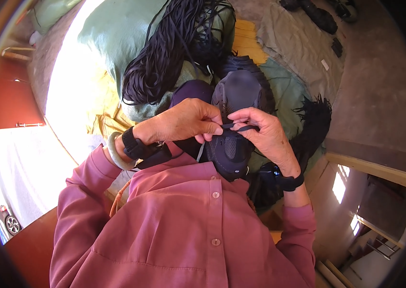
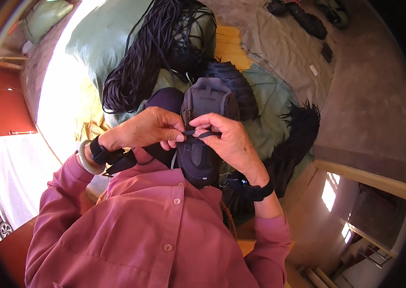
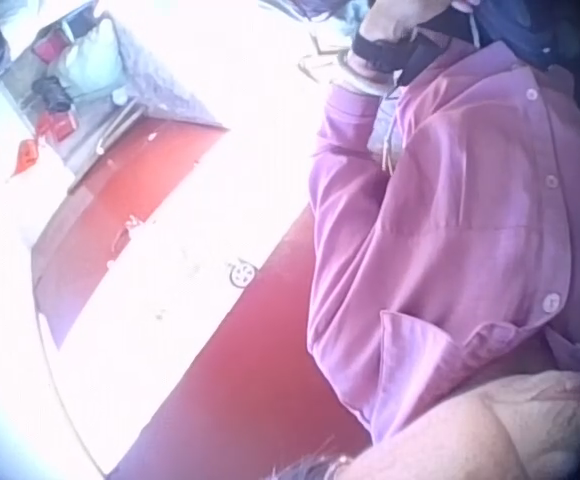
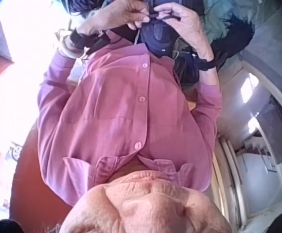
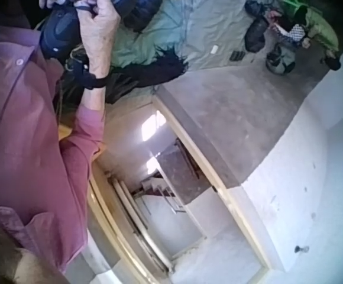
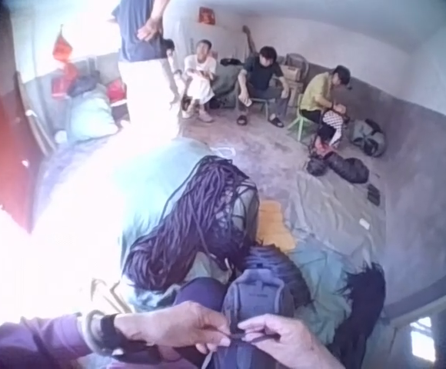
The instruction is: Lacing a pair of black sneakers.
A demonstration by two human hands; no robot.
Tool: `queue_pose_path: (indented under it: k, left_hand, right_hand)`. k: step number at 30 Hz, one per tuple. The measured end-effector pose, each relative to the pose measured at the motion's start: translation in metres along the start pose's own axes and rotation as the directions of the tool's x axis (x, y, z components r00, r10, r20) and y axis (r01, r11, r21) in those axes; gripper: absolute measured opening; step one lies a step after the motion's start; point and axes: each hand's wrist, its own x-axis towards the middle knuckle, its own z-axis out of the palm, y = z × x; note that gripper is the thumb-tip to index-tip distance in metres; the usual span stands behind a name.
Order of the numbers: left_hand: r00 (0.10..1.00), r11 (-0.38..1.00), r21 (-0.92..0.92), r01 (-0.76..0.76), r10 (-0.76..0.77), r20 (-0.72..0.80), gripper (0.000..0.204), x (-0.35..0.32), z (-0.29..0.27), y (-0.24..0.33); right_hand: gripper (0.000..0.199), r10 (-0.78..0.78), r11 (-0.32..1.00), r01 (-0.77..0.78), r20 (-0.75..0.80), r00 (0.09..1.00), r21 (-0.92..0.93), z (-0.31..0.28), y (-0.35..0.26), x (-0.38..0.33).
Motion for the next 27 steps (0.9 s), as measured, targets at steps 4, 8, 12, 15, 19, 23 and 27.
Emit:
queue_pose_path:
  k: [4,8,12,15,19,23,27]
  left_hand:
    - [0.996,0.994,0.064,0.091,-0.092,0.011,0.019,-0.008,-0.003,-0.005]
    - [0.999,0.996,0.072,0.043,-0.044,0.014,0.018,-0.005,0.005,-0.011]
    - [1.0,0.992,0.125,-0.026,0.025,0.013,0.02,0.0,0.006,-0.01]
    - [0.999,0.988,0.154,-0.033,0.032,0.009,0.023,0.001,0.008,-0.008]
    - [0.997,0.995,0.095,-0.002,0.01,-0.083,0.02,-0.001,0.017,-0.01]
    - [0.988,0.997,-0.071,0.027,-0.037,-0.152,0.017,-0.001,0.025,-0.022]
    - [0.974,0.999,-0.006,-0.053,0.05,-0.22,0.016,0.002,0.031,-0.043]
  right_hand:
    - [0.024,0.033,0.999,-0.032,-0.019,0.999,0.019,-0.004,0.008,-0.001]
    - [0.019,-0.002,1.0,0.001,0.023,1.0,0.002,0.001,0.006,0.0]
    - [0.016,0.001,0.997,-0.001,-0.001,1.0,-0.082,0.005,0.003,0.003]
    - [0.016,0.013,0.995,-0.014,-0.013,1.0,-0.103,0.005,0.004,0.0]
    - [0.019,0.015,0.999,-0.016,-0.034,0.999,-0.028,0.006,0.009,-0.002]
    - [0.02,0.078,0.997,-0.077,-0.079,0.994,0.023,0.005,0.013,-0.007]
    - [0.017,-0.068,0.978,0.041,-0.125,0.99,-0.203,0.006,0.0,-0.01]
